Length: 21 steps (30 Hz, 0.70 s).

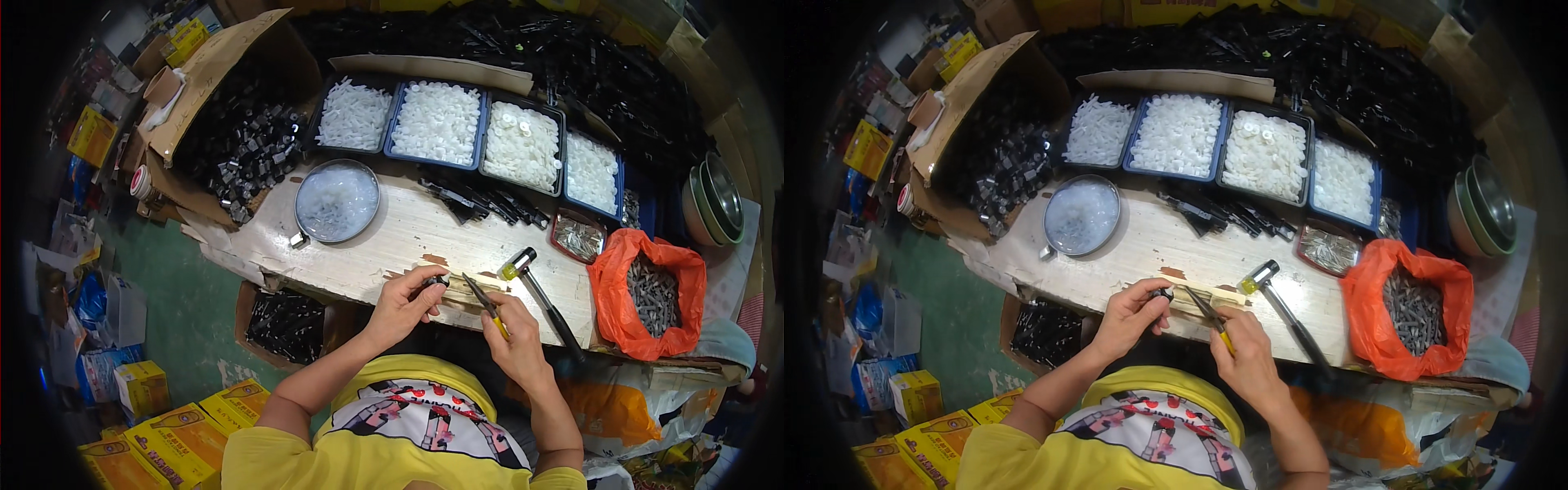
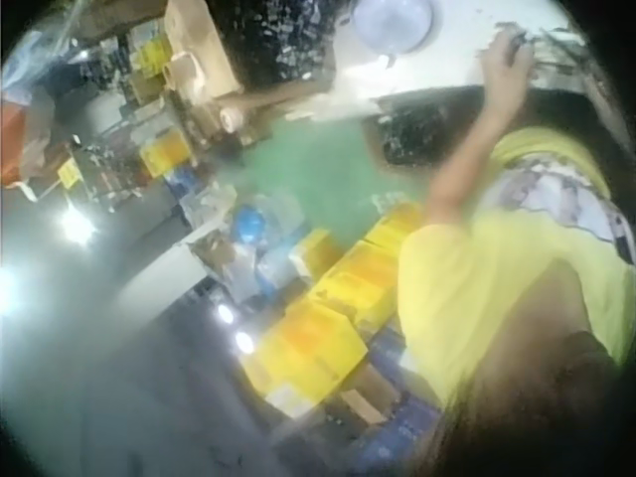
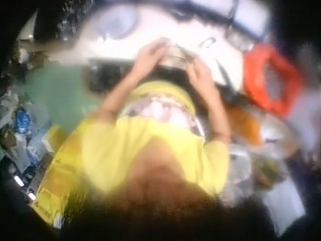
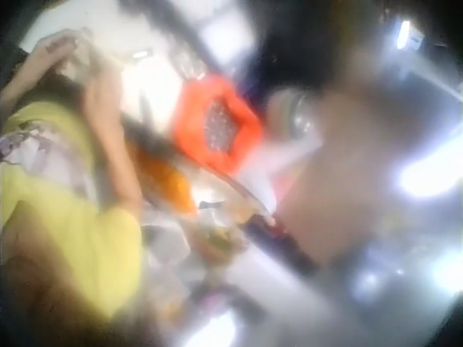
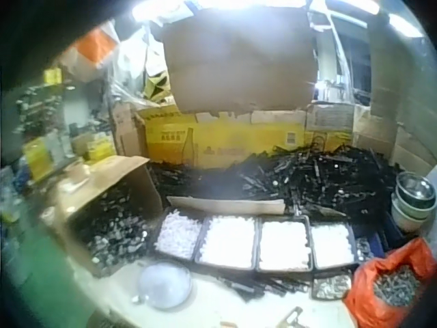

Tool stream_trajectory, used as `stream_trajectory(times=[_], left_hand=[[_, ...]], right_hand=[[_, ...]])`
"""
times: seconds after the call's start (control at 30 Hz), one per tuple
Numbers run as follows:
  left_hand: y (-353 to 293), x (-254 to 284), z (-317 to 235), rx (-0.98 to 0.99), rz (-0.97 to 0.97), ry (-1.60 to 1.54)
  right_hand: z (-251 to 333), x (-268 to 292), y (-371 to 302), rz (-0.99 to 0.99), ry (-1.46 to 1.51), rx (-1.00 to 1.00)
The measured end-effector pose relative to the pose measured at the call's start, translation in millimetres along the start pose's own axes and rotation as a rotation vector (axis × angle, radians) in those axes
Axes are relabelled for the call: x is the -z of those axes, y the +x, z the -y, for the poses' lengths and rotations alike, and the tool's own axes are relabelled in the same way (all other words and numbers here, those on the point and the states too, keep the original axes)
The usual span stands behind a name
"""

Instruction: The person assembles small metal lock components using a hammer and a wooden jig. They repeatedly pick up a metal cylinder and a white plastic insert, place them into the jig, and strike the assembly with a hammer. The person then removes the assembled unit and places it into a cardboard box.

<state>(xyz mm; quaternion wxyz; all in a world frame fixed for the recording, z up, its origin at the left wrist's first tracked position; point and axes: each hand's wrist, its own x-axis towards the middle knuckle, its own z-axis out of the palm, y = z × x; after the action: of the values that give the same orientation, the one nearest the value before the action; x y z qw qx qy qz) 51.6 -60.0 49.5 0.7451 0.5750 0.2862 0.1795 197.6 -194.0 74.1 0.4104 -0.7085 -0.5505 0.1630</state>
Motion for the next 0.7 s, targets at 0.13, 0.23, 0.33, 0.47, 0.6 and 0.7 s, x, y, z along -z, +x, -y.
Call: stream_trajectory(times=[0.13, 0.23, 0.33, 0.47, 0.6, 0.7], left_hand=[[-4.1, 2.8, 1.1, -0.056, 0.000, 0.101], [-6.0, 1.0, 0.0, -0.142, -0.035, 0.171], [-5.6, 2.5, 6.3, -0.283, -0.068, 0.274], [-6.3, -1.4, 6.6, -0.392, -0.169, 0.407], [-7.2, -0.4, 11.3, -0.417, -0.193, 0.473], [-5.5, 15.6, 0.6, 0.255, 0.087, -0.224]], right_hand=[[2.3, -6.9, 0.9, 0.049, 0.005, 0.030], [3.2, -9.0, 0.8, 0.068, -0.013, 0.026], [6.6, -9.8, 0.6, 0.084, -0.058, 0.029], [8.9, -11.5, -0.6, 0.113, -0.100, 0.019], [8.5, -13.3, -0.5, 0.174, -0.145, 0.019], [8.4, -10.2, -0.3, 0.235, -0.150, 0.039]])
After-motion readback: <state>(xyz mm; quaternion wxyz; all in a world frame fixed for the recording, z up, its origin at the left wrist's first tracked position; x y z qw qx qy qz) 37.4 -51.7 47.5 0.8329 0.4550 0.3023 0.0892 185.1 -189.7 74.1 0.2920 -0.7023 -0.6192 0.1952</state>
